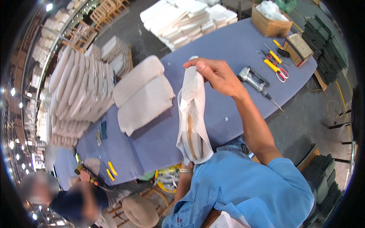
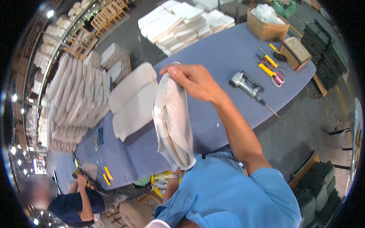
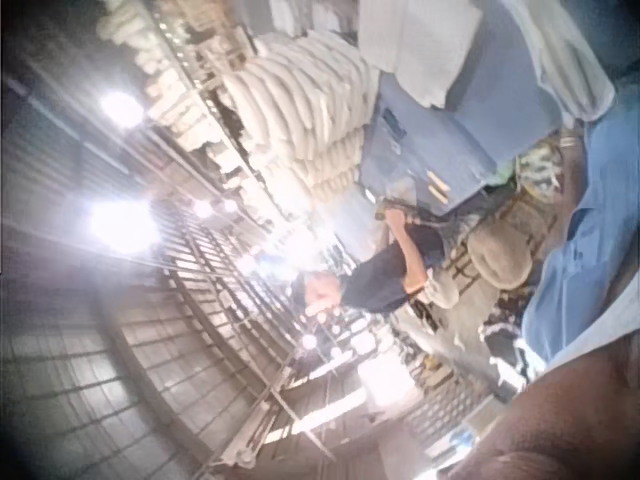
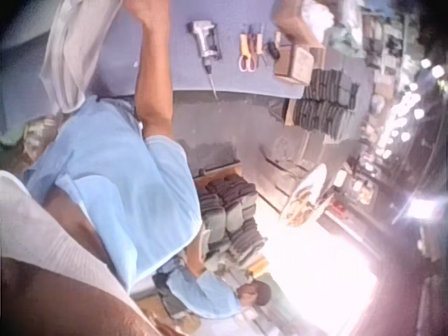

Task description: The person wraps white fabric around cushion foam, staples the edges with a pneumatic stapler, and trims excess fabric with scissors. The person repeats this process on multiple cushions, stacking finished units on the table.

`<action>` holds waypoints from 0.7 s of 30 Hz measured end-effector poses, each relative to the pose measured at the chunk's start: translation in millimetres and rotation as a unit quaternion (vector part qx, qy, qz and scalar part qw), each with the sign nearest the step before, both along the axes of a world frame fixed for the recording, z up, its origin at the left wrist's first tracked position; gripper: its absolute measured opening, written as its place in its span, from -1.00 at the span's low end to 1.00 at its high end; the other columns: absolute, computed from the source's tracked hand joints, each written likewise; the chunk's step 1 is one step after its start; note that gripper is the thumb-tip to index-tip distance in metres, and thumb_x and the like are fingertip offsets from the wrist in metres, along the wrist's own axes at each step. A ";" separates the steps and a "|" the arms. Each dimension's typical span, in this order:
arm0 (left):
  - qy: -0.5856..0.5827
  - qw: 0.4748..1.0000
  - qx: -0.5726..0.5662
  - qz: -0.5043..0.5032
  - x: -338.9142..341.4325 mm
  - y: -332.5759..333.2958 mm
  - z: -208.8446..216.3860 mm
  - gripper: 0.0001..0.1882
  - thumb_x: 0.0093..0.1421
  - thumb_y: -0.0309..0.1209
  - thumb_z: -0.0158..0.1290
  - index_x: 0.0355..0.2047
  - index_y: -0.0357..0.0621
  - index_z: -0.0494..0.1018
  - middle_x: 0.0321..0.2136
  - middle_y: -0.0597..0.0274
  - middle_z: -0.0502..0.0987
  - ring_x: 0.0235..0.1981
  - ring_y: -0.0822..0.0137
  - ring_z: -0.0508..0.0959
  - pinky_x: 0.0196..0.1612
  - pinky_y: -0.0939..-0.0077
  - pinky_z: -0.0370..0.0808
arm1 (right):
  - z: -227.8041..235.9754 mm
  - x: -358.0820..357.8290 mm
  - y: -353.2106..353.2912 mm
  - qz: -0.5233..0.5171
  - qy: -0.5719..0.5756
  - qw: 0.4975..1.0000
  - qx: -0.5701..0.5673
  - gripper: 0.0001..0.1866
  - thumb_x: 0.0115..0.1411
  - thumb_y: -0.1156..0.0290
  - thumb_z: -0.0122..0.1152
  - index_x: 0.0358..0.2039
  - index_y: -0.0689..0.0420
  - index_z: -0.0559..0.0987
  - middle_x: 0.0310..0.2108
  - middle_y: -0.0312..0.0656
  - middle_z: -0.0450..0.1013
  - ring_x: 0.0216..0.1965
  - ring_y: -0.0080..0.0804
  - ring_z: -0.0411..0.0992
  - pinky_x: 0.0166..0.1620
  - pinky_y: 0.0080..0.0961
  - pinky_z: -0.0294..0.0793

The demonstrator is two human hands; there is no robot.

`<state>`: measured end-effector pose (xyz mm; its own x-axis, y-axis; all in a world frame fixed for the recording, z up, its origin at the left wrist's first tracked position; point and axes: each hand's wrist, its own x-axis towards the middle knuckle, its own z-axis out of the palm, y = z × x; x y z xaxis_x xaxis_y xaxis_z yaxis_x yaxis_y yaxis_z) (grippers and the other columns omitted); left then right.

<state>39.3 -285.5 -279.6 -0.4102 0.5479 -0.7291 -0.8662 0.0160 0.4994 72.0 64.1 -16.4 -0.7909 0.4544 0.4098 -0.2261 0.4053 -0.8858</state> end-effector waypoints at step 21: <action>0.604 0.764 -0.040 -0.222 -51.9 231.2 73.6 -0.46 0.54 -0.13 -0.15 0.00 -0.50 0.50 -0.18 -0.18 0.64 -0.24 0.14 0.57 -0.06 0.20 0.49 | -139.1 -4.9 89.9 -0.094 -0.346 0.933 -0.023 0.16 0.16 -0.07 0.24 0.51 0.27 -0.18 0.24 0.37 0.35 0.23 0.24 0.39 0.32 -0.15 0.34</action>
